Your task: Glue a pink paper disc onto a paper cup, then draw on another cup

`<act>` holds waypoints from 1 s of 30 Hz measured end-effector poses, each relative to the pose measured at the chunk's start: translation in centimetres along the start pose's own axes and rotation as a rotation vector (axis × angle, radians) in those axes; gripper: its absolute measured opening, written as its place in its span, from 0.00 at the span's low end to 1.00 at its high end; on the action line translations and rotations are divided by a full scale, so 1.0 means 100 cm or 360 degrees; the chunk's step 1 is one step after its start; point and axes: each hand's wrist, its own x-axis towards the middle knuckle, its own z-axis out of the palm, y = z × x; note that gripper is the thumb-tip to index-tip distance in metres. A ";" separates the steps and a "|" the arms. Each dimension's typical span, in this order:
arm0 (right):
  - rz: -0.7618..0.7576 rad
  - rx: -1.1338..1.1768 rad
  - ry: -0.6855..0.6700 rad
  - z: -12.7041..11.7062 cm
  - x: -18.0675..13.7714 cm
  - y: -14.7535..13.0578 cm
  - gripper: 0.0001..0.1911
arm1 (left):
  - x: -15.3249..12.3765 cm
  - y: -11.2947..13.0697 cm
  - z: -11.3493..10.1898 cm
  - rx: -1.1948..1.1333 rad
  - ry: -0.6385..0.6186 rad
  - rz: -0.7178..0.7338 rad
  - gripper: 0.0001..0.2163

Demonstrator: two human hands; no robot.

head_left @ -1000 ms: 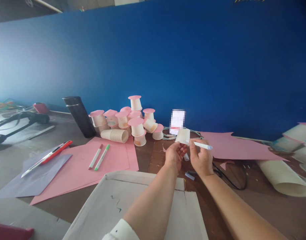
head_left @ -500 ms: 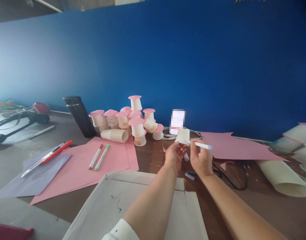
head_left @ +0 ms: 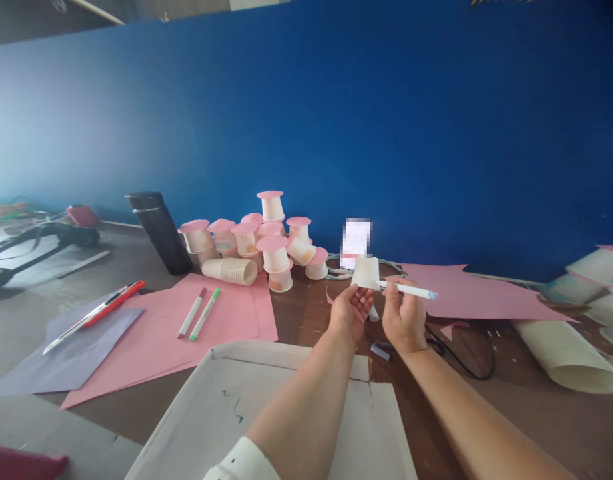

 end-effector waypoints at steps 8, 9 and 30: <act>-0.0170 -0.0130 -0.0045 0.000 0.001 0.000 0.09 | -0.002 0.000 0.001 0.0026 -0.0031 0.0014 0.04; -0.0160 -0.0137 -0.0035 0.000 0.001 0.001 0.09 | -0.002 0.000 0.001 0.0024 -0.0032 0.0012 0.04; 0.0383 0.0218 0.0025 -0.001 0.005 -0.002 0.15 | -0.001 0.001 -0.001 -0.0062 -0.0032 -0.0002 0.03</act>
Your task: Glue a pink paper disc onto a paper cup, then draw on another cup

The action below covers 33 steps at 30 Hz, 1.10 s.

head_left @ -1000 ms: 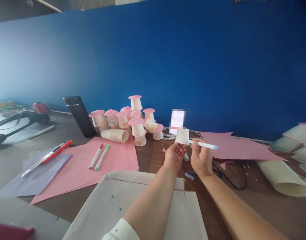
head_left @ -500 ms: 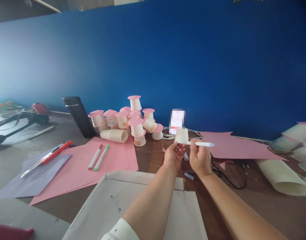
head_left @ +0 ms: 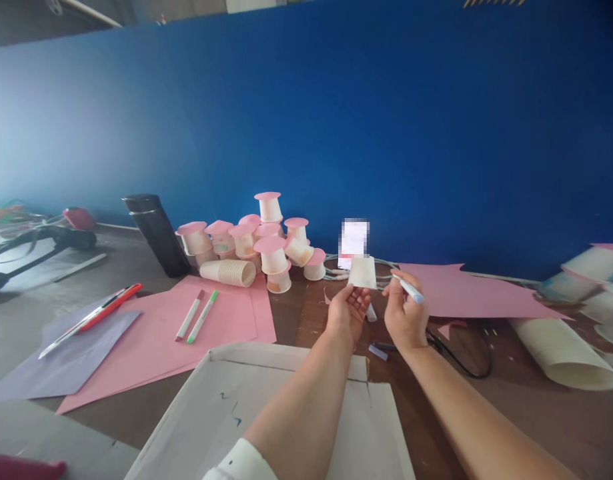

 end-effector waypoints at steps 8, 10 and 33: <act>0.0713 0.0425 0.0046 0.008 0.004 0.027 0.25 | -0.004 0.000 0.002 0.0098 -0.0097 -0.0090 0.04; 0.0849 0.0605 0.0062 0.010 0.005 0.030 0.26 | -0.005 -0.001 0.002 0.0178 -0.0095 -0.0143 0.04; 0.0982 0.0860 0.0043 0.012 0.007 0.013 0.29 | -0.012 -0.014 0.005 0.0723 -0.0450 0.0030 0.13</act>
